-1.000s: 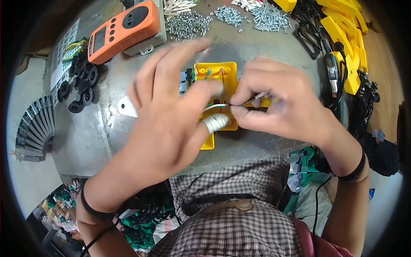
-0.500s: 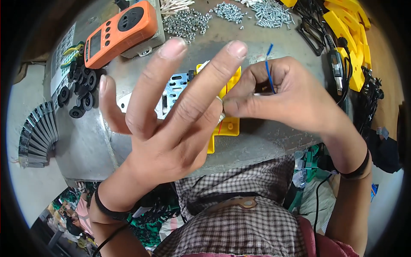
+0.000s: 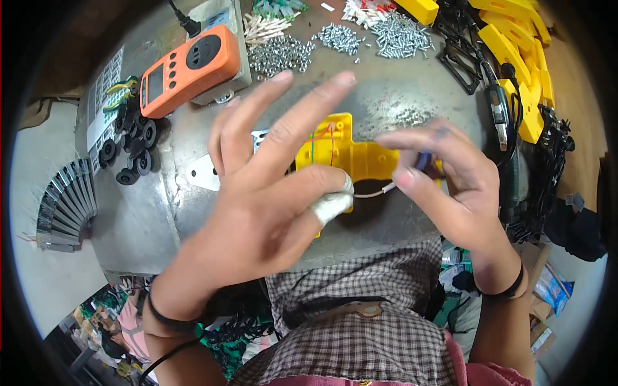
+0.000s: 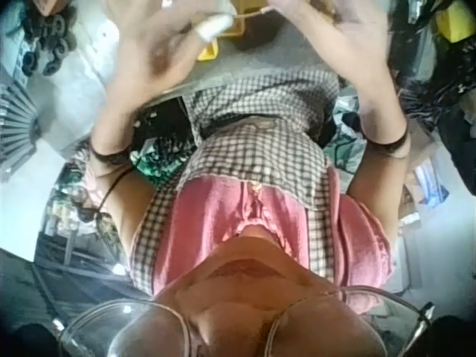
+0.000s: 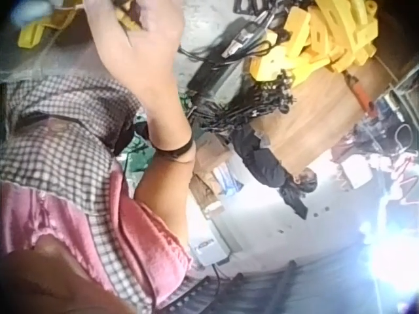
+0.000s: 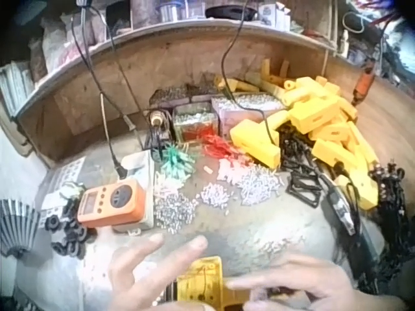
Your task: Assembling and soldering electronic components inside a yellow plastic housing.
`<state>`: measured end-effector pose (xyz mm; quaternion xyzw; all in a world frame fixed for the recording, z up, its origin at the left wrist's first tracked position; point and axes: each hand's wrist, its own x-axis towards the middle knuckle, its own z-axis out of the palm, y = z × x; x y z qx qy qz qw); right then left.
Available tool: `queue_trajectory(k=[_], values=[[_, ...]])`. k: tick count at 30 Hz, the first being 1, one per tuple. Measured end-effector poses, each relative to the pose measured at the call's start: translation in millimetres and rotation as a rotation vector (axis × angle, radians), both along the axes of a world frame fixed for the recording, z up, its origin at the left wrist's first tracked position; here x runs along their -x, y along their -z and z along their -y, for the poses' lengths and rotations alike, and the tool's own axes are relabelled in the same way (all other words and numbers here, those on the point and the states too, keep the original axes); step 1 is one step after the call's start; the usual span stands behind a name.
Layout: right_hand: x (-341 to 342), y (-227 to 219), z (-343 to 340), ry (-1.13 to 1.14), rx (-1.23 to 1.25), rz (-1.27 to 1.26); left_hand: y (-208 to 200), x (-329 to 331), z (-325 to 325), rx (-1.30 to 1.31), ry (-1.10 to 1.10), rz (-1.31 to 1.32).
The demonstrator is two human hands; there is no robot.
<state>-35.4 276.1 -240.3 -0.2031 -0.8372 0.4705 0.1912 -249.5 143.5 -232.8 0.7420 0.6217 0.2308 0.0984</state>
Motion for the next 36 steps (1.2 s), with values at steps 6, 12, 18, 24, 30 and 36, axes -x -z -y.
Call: queue_trajectory(k=[6, 12, 18, 24, 30, 36], values=[[-8.3, 1.4, -3.8, 0.037, 0.270, -0.057, -40.1, 23.3, -50.6, 0.334, 0.312, 0.248], [-5.6, 8.9, -8.5, 0.012, 0.321, -0.229, -24.4, 12.9, -69.4, 0.269, 0.606, -0.235], [0.4, 6.5, -11.4, 0.111, 0.352, -0.175, -6.4, 23.9, -71.5, 0.194, 0.425, 0.060], [21.8, 8.7, -9.7, 0.216, 0.360, -0.029, 16.0, 3.2, -63.8, 0.388, -0.172, 1.134], [27.6, 16.1, -10.8, 0.211, 0.360, -0.019, 21.0, 0.9, -65.1, 0.385, -0.205, 1.310], [31.8, 12.3, -9.5, 0.233, 0.271, 0.046, 23.2, -9.2, -63.6, 0.277, -0.143, 1.317]])
